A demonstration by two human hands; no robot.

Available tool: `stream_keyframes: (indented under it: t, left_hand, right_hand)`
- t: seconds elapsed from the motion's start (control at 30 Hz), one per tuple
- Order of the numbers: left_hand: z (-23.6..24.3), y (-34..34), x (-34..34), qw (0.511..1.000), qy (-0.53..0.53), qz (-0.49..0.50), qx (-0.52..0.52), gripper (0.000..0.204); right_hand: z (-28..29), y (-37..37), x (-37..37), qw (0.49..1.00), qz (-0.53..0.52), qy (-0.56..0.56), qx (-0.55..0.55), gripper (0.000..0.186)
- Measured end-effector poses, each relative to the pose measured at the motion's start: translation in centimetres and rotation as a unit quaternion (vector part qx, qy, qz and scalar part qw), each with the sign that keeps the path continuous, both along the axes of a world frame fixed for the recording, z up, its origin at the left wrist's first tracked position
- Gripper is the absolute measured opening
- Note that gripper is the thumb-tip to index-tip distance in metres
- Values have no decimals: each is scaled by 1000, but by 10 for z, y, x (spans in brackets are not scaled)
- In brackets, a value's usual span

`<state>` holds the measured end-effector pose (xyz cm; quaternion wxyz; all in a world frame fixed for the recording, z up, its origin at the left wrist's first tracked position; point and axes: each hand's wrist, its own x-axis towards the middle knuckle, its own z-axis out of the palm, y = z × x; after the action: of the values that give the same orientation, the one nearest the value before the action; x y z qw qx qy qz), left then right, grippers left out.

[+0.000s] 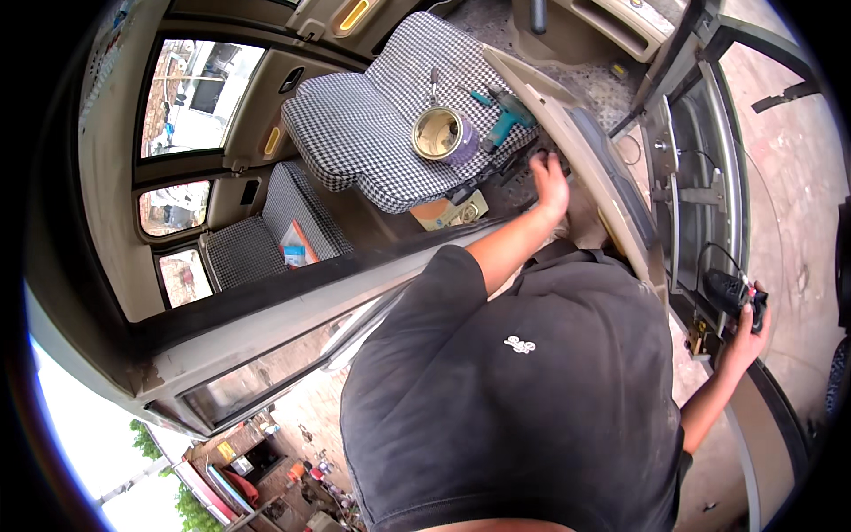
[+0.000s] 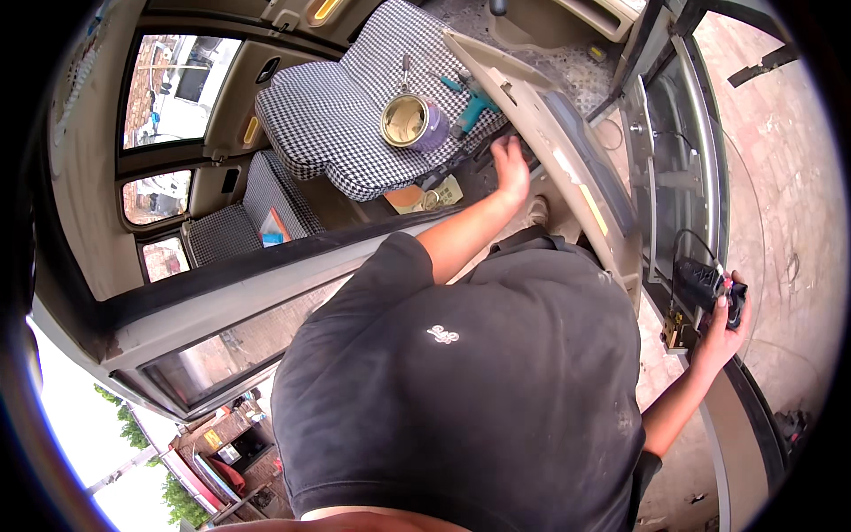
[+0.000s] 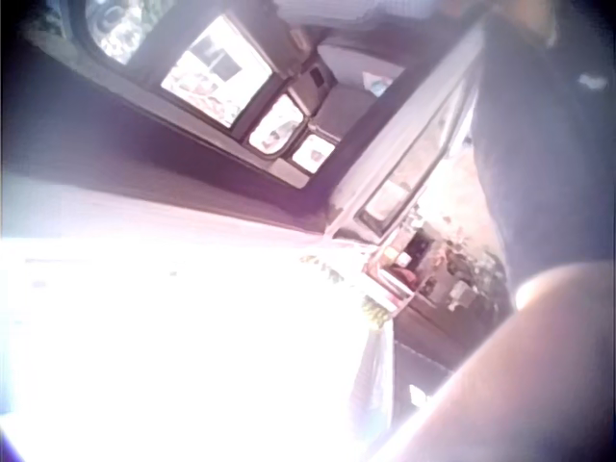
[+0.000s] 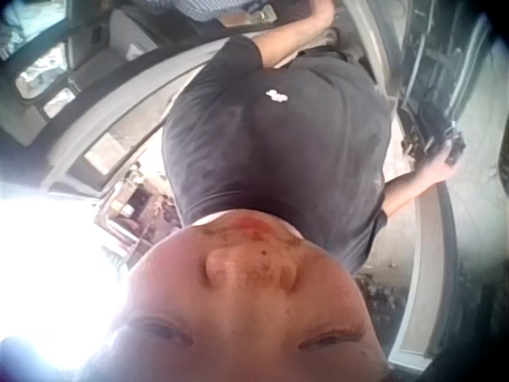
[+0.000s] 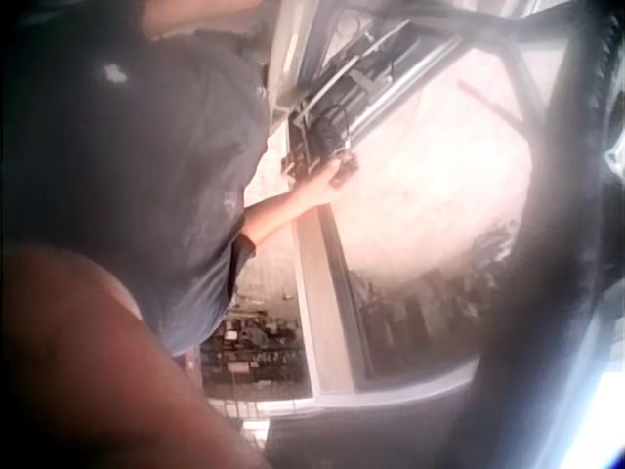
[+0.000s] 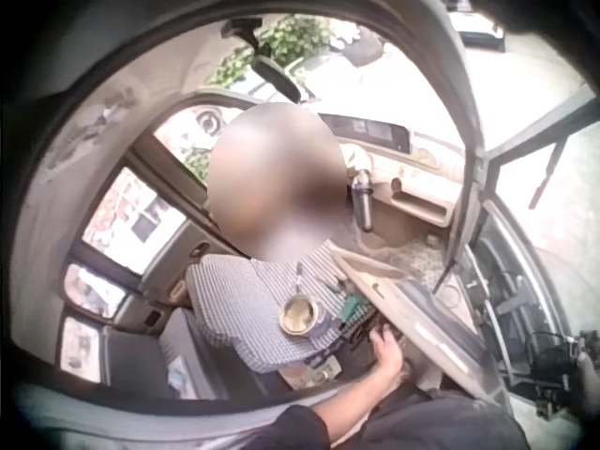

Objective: The person repairs a car door by first manipulating a small black plastic component with a screwdriver. They then remove the door panel, use a screwdriver to adjust the internal door latch mechanism, and finally reattach the door panel to the door frame.

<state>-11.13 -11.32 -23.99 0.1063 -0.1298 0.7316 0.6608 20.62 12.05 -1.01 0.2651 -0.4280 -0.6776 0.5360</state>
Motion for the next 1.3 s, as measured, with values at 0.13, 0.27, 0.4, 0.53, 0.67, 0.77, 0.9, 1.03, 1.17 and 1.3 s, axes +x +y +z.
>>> stream_keyframes:
  t: [0.13, 0.27, 0.4, 0.53, 0.67, 0.77, 0.9, 1.03, 1.17, 1.3]
  left_hand:
    - [43, 5, 52, 967, 59, -223, 107, 71]
    - [66, 21, 62, 954, 76, -288, 35, 89]
    - [78, 45, 51, 951, 84, -297, 19, 95]
    - [87, 59, 51, 949, 71, -307, -11, 99]
    - [93, 63, 53, 948, 54, -312, -14, 102]
    - [89, 66, 53, 944, 57, -323, -25, 101]
    - [92, 69, 51, 942, 92, -322, -12, 98]
    - [42, 59, 60, 956, 85, -282, 8, 82]
    - [-5, 40, 58, 971, 39, -215, 94, 57]
    - [-96, 31, 35, 959, 96, -268, 19, 47]
  right_hand:
    - [5, 6, -6, 999, -10, -41, 26, 40]
    - [2, 5, -15, 998, -15, -44, 38, 40]
    - [-10, -2, -30, 1000, 2, -9, 27, 37]
    - [-13, -30, -74, 999, -21, 33, -15, 35]
    - [-32, -52, -107, 998, -48, 27, -5, 50]
    - [-35, -71, -129, 999, -31, 15, 10, 57]
    - [-61, -73, -140, 986, 21, -19, 166, 54]
    - [-45, -82, -144, 983, 69, -74, 156, 52]
    - [-45, -83, -145, 970, 72, -109, 207, 56]
    - [-53, -87, -145, 981, 46, -83, 169, 59]
